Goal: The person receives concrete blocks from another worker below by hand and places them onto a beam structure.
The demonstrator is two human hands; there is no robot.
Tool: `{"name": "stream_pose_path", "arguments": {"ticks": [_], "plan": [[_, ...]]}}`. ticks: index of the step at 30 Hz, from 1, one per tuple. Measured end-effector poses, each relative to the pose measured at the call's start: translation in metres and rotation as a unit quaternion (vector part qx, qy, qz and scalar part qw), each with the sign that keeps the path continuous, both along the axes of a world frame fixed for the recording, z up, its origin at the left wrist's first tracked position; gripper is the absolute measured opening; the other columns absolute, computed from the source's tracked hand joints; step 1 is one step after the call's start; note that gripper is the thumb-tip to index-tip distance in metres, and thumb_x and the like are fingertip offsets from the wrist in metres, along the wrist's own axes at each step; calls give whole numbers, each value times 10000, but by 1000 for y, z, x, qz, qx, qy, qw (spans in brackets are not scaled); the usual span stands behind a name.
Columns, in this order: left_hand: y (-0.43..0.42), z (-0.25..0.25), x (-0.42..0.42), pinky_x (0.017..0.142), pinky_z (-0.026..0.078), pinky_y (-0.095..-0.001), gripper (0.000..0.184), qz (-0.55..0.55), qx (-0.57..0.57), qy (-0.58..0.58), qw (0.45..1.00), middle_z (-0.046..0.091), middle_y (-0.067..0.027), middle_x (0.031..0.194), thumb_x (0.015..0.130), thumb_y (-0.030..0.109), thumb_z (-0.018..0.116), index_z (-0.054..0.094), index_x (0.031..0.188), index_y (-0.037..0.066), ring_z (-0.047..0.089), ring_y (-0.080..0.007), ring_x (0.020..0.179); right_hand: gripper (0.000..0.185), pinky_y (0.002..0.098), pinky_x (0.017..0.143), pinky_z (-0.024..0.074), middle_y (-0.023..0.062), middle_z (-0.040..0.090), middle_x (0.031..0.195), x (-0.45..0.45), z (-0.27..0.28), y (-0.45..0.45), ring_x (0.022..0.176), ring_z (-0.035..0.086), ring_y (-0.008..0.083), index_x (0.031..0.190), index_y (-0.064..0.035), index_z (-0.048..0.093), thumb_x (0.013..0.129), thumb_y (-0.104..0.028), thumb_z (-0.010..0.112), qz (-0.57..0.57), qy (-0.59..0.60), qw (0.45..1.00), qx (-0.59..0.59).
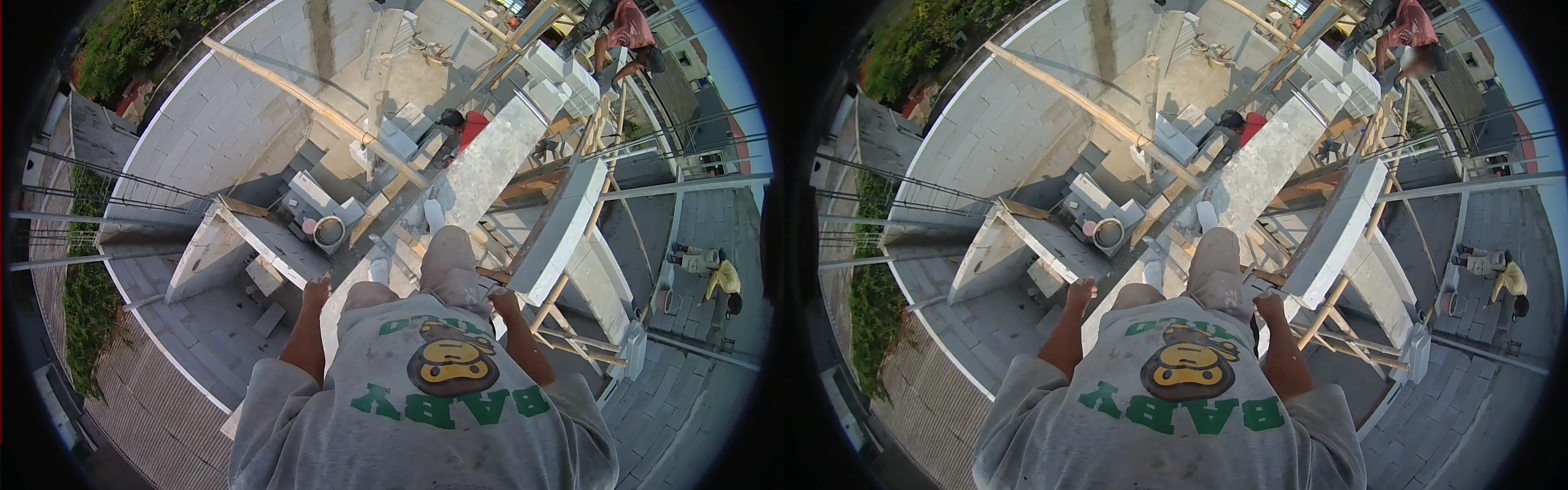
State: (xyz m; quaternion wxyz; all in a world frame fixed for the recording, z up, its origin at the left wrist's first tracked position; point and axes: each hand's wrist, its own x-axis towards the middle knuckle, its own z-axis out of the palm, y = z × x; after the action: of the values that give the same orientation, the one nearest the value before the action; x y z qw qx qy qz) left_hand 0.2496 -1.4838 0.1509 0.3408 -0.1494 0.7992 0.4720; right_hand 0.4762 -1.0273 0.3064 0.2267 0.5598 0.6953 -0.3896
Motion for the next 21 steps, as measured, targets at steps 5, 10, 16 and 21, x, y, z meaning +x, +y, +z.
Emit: {"name": "stream_pose_path", "arguments": {"ticks": [5,10,16,21], "plan": [[14,18,-10,553,436,-296,341,64,13,-19,998,585,-48,657,853,340,589,613,818,2,548,-142,574,175,278,482,461,71,630,678,-12,-29,32,560,604,161,856,-11,622,778,-168,613,36,40,998,14],[29,54,-28,552,435,-281,344,20,19,-27,999,587,-37,664,856,341,592,604,841,-3,545,-125,589,193,279,498,466,58,631,671,-33,-36,42,560,600,148,832,-7,636,764,-186,612,44,64,995,66],[42,71,-49,564,437,-274,343,26,67,2,997,593,-36,681,869,337,577,608,840,-3,542,-121,596,276,335,552,497,120,655,695,-17,-49,22,602,632,213,815,16,651,724,-244,644,80,24,994,70],[38,52,-54,573,453,-268,354,31,46,7,998,605,-53,699,870,337,574,609,875,-16,561,-131,616,354,388,596,492,177,655,733,8,-53,26,670,650,284,823,51,648,687,-274,673,165,-20,979,120]]}}
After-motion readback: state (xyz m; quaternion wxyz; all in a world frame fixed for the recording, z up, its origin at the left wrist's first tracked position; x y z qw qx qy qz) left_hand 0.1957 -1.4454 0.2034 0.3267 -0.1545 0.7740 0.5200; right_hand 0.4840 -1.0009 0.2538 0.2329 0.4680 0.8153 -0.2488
